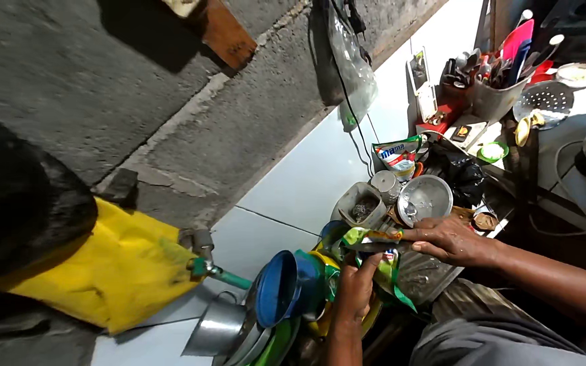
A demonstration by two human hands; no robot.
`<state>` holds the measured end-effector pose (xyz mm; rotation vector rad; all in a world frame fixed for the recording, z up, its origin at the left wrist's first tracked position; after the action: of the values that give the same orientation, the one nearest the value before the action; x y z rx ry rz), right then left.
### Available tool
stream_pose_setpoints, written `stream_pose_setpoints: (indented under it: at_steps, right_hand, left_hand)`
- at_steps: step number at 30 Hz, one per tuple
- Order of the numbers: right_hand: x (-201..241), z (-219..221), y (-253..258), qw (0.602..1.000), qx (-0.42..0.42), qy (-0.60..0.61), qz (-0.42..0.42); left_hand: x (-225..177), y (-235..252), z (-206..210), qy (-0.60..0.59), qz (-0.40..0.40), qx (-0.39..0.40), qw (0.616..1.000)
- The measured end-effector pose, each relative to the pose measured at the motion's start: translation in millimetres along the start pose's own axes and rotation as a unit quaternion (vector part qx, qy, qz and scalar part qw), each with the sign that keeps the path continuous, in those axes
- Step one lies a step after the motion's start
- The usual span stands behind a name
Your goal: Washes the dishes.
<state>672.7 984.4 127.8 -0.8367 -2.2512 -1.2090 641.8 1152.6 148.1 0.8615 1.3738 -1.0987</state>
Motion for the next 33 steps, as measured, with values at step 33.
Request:
stream_pose_setpoints:
  at_steps: [33]
  right_hand:
    - [-58, 25, -86, 0.951, 0.066, 0.144, 0.265]
  left_hand:
    - [37, -7, -32, 0.172, 0.103, 0.009, 0.980]
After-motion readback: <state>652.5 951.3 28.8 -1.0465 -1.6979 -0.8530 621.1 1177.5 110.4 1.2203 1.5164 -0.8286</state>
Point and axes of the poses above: each hand's wrist, its own y-axis towards the middle knuckle, its own z-axis out of the palm, x = y × z, the point moved 10 cm from there along y, towards the middle knuckle, and after that the axes turned 12 degrees about -x, right-handed, at the moved point
